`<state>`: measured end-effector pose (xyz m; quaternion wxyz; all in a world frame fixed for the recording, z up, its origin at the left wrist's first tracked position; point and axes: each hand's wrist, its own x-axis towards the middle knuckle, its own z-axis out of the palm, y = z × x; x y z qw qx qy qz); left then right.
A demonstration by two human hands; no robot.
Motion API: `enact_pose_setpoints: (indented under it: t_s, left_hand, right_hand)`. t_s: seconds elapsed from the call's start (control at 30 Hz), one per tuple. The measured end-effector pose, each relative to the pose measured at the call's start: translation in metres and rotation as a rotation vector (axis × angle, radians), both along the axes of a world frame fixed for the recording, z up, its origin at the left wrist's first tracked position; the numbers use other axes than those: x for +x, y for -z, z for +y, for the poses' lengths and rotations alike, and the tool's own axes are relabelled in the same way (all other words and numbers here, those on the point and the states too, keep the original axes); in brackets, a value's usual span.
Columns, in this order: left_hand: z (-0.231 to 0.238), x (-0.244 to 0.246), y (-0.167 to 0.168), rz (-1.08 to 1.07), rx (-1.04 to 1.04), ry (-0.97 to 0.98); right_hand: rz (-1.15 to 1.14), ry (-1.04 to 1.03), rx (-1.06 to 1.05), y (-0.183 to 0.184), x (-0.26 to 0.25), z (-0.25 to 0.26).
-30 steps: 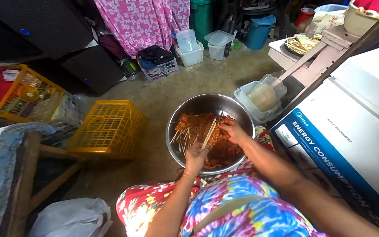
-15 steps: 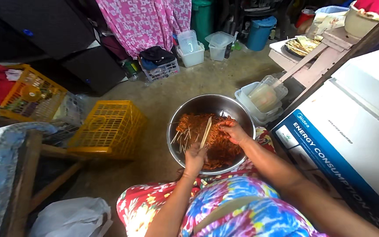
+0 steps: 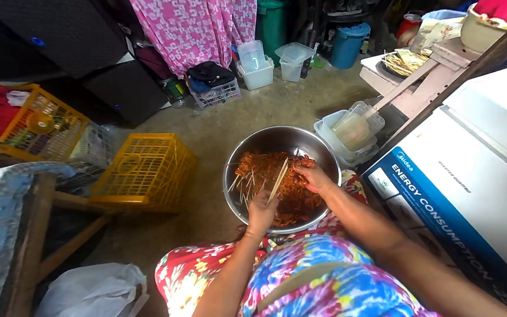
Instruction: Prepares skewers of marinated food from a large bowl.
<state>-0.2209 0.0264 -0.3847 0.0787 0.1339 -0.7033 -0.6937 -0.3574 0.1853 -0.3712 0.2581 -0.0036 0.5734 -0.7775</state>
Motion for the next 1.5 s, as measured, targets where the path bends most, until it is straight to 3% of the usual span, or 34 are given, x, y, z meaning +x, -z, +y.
enact_pose_setpoints:
  t_s: [0.53, 0.9, 1.07, 1.23, 1.3, 1.4, 1.5]
  left_hand:
    - [-0.002, 0.000, 0.000, -0.055, -0.079, 0.025]
    - [0.000, -0.002, -0.003, -0.116, -0.080, 0.020]
    - [-0.002, -0.009, -0.009, -0.159, -0.206, -0.021]
    - [-0.032, -0.031, -0.035, -0.286, -0.766, -0.018]
    - [-0.038, -0.029, -0.036, -0.302, -0.880, -0.066]
    - [-0.029, -0.019, -0.042, -0.264, -0.865, -0.130]
    - [-0.009, -0.011, -0.042, -0.242, -0.683, -0.011]
  right_hand:
    - [0.600, -0.236, 0.605, 0.010, -0.008, 0.007]
    - [0.572, -0.380, 0.799, 0.004, -0.003, 0.003]
    - [0.390, -0.235, 0.663, 0.010, -0.008, 0.002]
    - [0.183, -0.186, 0.568, 0.015, -0.012, 0.005]
    - [0.160, -0.205, 0.546, 0.015, -0.010, 0.006]
    - [0.191, -0.228, 0.512, 0.014, -0.009, 0.005]
    - [0.166, -0.201, 0.402, 0.013, -0.007, 0.003]
